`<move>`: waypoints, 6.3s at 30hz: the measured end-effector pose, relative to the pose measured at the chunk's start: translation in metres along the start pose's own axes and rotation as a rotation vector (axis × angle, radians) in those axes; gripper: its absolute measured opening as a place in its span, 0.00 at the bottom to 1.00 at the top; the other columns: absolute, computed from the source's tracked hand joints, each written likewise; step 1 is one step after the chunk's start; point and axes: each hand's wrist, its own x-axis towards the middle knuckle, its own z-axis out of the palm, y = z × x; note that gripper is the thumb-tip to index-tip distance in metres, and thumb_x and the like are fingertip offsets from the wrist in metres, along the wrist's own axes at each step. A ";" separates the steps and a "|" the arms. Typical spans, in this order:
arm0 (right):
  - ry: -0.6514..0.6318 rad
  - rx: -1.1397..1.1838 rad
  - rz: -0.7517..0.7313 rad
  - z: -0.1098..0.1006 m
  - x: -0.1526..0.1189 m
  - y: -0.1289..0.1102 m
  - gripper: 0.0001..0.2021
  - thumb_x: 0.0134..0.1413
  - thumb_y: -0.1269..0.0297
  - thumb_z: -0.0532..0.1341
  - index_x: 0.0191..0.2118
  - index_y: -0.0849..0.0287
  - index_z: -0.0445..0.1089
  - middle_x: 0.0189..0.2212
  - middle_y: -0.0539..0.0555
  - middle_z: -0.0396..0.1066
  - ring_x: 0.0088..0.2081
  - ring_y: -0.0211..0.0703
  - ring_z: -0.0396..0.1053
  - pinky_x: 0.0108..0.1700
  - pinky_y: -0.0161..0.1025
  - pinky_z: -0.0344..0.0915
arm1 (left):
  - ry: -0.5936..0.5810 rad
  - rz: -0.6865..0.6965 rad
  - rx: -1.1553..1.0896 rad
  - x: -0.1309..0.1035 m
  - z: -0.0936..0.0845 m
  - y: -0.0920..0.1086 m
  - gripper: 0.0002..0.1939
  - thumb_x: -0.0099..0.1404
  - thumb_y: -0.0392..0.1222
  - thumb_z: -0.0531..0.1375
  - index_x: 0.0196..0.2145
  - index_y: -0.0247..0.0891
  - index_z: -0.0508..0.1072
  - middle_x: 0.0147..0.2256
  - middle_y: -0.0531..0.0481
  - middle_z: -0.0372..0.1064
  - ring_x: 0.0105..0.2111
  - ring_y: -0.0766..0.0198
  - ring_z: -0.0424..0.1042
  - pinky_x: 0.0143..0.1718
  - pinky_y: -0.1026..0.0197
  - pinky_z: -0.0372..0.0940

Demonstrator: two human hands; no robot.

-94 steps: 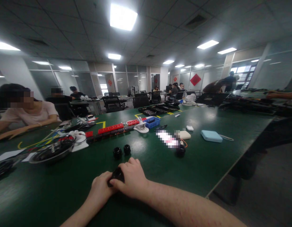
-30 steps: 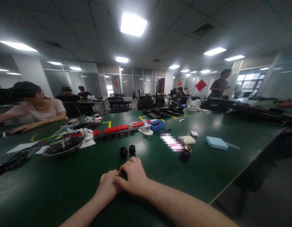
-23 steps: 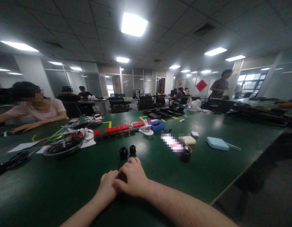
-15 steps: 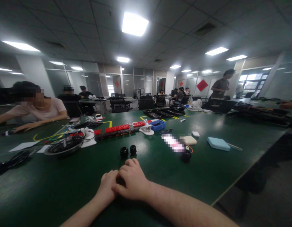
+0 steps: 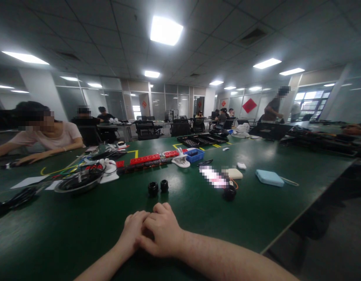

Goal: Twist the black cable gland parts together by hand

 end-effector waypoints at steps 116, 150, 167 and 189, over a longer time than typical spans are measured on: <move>0.037 0.152 0.266 0.002 -0.002 0.014 0.08 0.54 0.63 0.53 0.36 0.54 0.68 0.31 0.50 0.63 0.37 0.40 0.55 0.39 0.39 0.51 | 0.002 0.043 -0.049 -0.012 -0.011 0.017 0.15 0.48 0.47 0.57 0.34 0.40 0.69 0.36 0.52 0.69 0.39 0.59 0.65 0.44 0.58 0.53; -0.031 -0.071 0.054 -0.007 0.003 0.004 0.08 0.50 0.65 0.52 0.30 0.60 0.66 0.28 0.52 0.66 0.35 0.42 0.54 0.41 0.42 0.48 | 0.041 0.082 0.044 -0.011 -0.005 0.011 0.06 0.54 0.37 0.51 0.28 0.38 0.67 0.33 0.50 0.68 0.38 0.60 0.65 0.44 0.58 0.53; -0.001 -0.051 -0.021 -0.007 -0.005 -0.003 0.08 0.50 0.63 0.52 0.28 0.60 0.65 0.26 0.51 0.68 0.31 0.40 0.54 0.35 0.42 0.48 | 0.054 0.018 0.004 -0.005 -0.004 0.005 0.12 0.57 0.35 0.48 0.32 0.38 0.70 0.36 0.49 0.69 0.39 0.61 0.65 0.44 0.59 0.53; -0.002 -0.024 0.240 -0.013 -0.005 0.004 0.05 0.51 0.63 0.53 0.29 0.59 0.60 0.25 0.50 0.64 0.32 0.41 0.56 0.34 0.39 0.48 | 0.078 -0.029 0.038 -0.006 -0.008 0.009 0.08 0.51 0.43 0.53 0.26 0.39 0.69 0.31 0.51 0.69 0.36 0.59 0.66 0.35 0.62 0.56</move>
